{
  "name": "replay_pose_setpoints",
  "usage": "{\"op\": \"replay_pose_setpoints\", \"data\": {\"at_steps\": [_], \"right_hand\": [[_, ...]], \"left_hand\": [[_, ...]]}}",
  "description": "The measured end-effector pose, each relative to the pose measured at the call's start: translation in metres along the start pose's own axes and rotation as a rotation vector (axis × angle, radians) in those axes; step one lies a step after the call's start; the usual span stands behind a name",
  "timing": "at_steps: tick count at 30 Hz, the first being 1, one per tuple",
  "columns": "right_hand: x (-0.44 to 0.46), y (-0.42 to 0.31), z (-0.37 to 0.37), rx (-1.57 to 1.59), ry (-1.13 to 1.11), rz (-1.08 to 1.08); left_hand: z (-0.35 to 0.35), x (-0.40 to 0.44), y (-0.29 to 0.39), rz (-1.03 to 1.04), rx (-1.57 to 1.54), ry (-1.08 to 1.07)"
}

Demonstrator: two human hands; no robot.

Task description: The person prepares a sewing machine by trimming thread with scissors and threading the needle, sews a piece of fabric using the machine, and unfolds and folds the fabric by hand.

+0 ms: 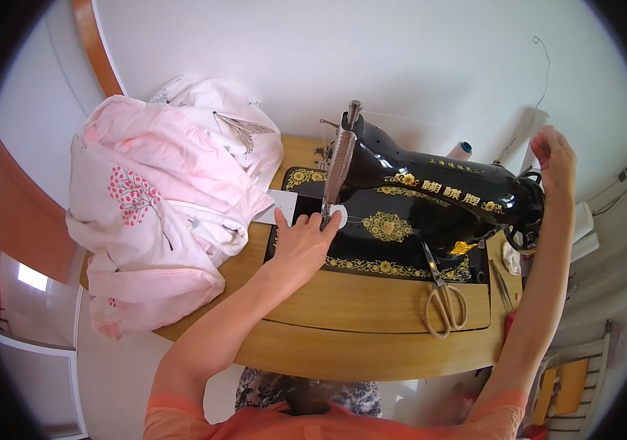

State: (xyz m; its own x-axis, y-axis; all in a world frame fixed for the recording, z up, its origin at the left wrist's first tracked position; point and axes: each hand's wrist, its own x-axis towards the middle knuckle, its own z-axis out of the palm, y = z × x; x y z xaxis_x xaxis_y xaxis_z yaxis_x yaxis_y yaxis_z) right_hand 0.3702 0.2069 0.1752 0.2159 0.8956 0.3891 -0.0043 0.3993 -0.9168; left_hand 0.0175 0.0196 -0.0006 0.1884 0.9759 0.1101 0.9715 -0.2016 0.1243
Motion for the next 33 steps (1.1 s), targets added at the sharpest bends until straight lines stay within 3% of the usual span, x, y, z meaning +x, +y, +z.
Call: {"op": "replay_pose_setpoints", "data": {"at_steps": [15, 21, 27, 30, 33], "right_hand": [[0.002, 0.002, -0.002, -0.002, 0.101, -0.119], [-0.014, -0.007, 0.014, -0.254, 0.079, -0.057], [-0.026, -0.025, -0.009, -0.548, 0.176, -0.273], [-0.048, -0.030, -0.045, -1.025, 0.332, -0.636], [-0.063, 0.001, -0.091, -1.163, 0.283, -0.663]], "left_hand": [[-0.003, 0.000, 0.001, -0.009, 0.001, -0.032], [-0.002, 0.001, 0.001, -0.016, -0.003, -0.047], [-0.001, 0.001, -0.001, -0.019, 0.012, -0.053], [-0.003, 0.002, -0.002, -0.020, 0.010, -0.070], [-0.002, 0.002, -0.001, -0.027, -0.009, -0.066]]}}
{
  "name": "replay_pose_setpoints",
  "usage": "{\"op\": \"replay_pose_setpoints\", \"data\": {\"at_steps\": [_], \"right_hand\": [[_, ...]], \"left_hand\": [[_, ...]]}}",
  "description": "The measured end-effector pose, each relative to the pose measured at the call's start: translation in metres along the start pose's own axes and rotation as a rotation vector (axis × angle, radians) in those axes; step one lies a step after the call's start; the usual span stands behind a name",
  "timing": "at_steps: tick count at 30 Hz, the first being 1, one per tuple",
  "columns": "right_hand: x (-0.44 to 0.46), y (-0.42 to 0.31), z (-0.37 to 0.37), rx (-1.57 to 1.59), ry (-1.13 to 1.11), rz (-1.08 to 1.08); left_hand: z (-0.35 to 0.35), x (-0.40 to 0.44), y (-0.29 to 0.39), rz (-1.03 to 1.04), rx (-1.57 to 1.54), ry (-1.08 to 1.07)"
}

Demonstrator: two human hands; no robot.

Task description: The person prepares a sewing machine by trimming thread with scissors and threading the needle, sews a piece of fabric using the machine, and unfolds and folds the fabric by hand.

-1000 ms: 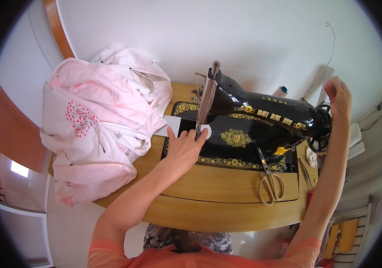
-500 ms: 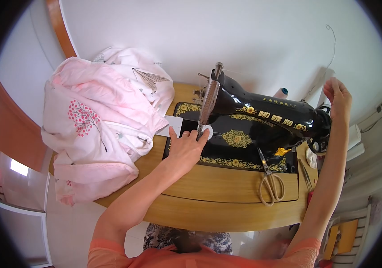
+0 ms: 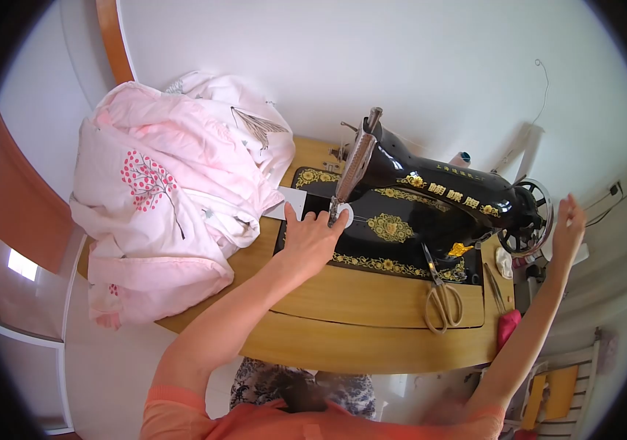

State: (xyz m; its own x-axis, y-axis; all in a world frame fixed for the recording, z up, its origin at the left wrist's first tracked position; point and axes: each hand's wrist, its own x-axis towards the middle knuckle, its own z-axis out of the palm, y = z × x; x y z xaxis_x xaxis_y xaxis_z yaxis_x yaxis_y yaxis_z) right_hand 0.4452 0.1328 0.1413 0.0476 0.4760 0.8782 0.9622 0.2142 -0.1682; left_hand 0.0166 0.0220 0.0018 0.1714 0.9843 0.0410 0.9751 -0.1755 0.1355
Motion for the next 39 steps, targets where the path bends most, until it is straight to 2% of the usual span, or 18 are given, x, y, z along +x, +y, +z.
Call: {"op": "replay_pose_setpoints", "data": {"at_steps": [2, 5, 8, 14, 17, 39], "right_hand": [[-0.025, 0.005, -0.003, 0.266, -0.290, 0.442], [-0.052, -0.038, -0.016, 0.594, -0.267, 0.596], [-0.071, -0.029, -0.014, 0.475, -0.217, 0.467], [-0.117, -0.023, 0.006, 0.646, -0.081, 0.449], [-0.136, -0.027, 0.017, 0.857, -0.054, 0.483], [-0.153, -0.022, 0.027, 0.931, -0.148, 0.542]], "left_hand": [[0.001, 0.000, -0.001, -0.001, 0.000, 0.009], [0.001, 0.001, 0.000, -0.010, 0.000, -0.002], [0.000, 0.001, 0.000, -0.013, -0.001, 0.007], [0.001, 0.002, -0.001, -0.011, -0.010, 0.016], [-0.006, 0.002, 0.000, -0.003, -0.040, -0.047], [0.003, 0.002, -0.003, 0.013, -0.015, 0.037]]}}
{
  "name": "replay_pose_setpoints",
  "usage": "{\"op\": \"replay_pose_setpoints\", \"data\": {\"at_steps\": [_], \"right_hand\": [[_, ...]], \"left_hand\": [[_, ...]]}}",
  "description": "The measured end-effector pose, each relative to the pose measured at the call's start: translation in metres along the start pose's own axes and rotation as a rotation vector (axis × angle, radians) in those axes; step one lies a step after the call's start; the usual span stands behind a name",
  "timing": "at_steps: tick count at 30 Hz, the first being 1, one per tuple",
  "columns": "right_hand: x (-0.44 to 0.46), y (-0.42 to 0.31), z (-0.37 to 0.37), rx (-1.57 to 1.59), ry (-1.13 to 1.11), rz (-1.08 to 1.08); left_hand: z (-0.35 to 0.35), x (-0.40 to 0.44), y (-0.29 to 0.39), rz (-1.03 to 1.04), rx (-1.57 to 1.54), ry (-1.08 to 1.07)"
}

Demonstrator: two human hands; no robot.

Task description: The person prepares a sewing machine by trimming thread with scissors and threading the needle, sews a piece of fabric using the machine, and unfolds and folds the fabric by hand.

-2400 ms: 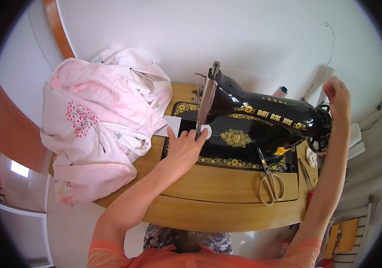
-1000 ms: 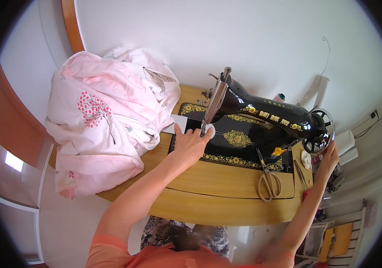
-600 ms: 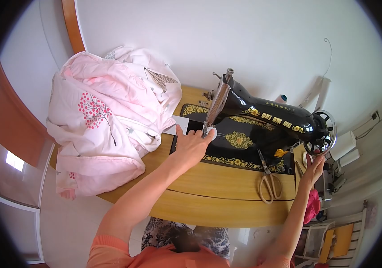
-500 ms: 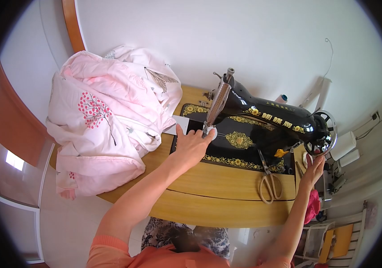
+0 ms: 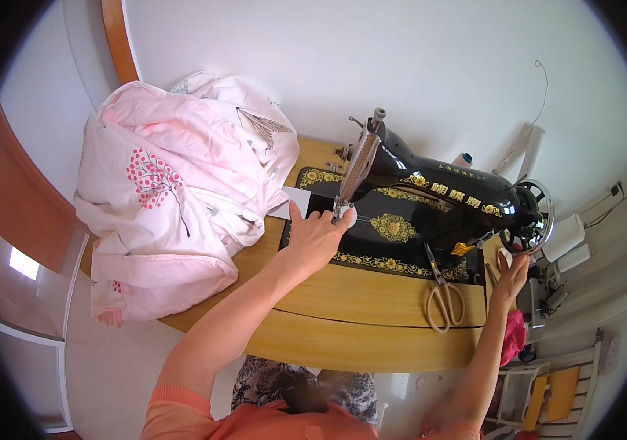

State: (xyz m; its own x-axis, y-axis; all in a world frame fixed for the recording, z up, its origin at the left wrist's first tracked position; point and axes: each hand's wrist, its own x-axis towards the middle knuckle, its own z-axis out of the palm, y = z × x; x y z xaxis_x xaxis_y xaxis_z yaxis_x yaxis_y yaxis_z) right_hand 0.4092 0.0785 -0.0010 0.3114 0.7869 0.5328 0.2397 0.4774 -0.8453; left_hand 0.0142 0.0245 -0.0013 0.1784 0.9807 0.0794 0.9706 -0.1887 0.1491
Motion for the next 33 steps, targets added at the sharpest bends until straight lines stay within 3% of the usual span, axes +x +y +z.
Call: {"op": "replay_pose_setpoints", "data": {"at_steps": [6, 14, 17, 33], "right_hand": [[0.013, -0.037, -0.011, -0.163, -0.074, 0.047], [-0.004, -0.020, 0.011, -0.026, 0.022, 0.010], [-0.001, -0.014, 0.002, -0.049, -0.025, 0.020], [-0.001, 0.010, -0.006, -0.047, 0.015, -0.002]], "left_hand": [[0.000, 0.000, 0.000, -0.001, 0.011, -0.007], [-0.007, 0.001, 0.001, -0.017, -0.052, -0.087], [0.001, 0.000, 0.000, -0.008, 0.007, -0.006], [-0.001, -0.001, 0.000, 0.013, 0.042, -0.006]]}}
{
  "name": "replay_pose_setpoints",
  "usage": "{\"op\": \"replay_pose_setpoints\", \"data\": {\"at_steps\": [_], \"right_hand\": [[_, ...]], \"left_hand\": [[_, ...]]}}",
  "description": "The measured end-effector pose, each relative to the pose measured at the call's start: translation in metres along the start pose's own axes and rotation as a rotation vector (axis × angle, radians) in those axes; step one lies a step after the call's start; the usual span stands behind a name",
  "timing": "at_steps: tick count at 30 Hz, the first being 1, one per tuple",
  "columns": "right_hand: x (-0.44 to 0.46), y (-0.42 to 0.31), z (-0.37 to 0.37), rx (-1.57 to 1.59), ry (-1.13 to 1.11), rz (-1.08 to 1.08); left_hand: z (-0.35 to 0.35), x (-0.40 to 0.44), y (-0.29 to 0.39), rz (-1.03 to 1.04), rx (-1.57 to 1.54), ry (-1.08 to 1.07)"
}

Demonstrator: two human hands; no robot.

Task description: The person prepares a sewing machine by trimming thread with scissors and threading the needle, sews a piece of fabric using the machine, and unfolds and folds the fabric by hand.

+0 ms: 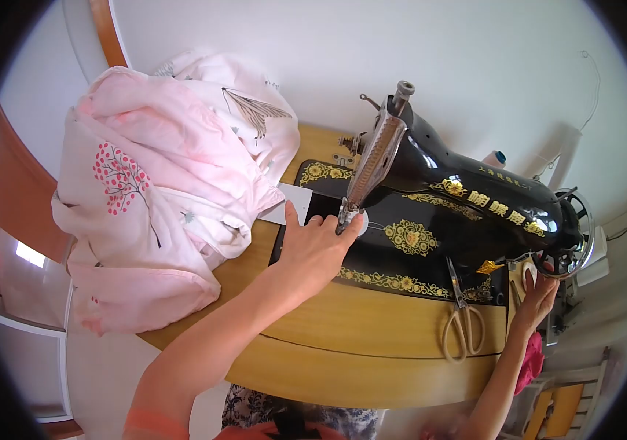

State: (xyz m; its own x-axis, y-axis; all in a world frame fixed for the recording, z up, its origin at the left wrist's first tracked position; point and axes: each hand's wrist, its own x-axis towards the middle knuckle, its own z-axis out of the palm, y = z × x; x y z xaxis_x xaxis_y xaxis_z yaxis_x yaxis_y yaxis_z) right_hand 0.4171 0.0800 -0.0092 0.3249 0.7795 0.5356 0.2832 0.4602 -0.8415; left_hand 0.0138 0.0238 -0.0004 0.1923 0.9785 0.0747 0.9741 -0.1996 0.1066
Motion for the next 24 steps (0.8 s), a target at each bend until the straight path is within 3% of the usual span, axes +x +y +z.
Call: {"op": "replay_pose_setpoints", "data": {"at_steps": [18, 24], "right_hand": [[-0.002, -0.001, 0.007, -0.002, -0.023, 0.037], [0.011, 0.010, -0.015, -0.020, -0.004, -0.114]], "left_hand": [[0.000, -0.001, -0.001, 0.018, -0.008, 0.018], [-0.001, -0.001, -0.001, 0.019, -0.011, 0.019]]}}
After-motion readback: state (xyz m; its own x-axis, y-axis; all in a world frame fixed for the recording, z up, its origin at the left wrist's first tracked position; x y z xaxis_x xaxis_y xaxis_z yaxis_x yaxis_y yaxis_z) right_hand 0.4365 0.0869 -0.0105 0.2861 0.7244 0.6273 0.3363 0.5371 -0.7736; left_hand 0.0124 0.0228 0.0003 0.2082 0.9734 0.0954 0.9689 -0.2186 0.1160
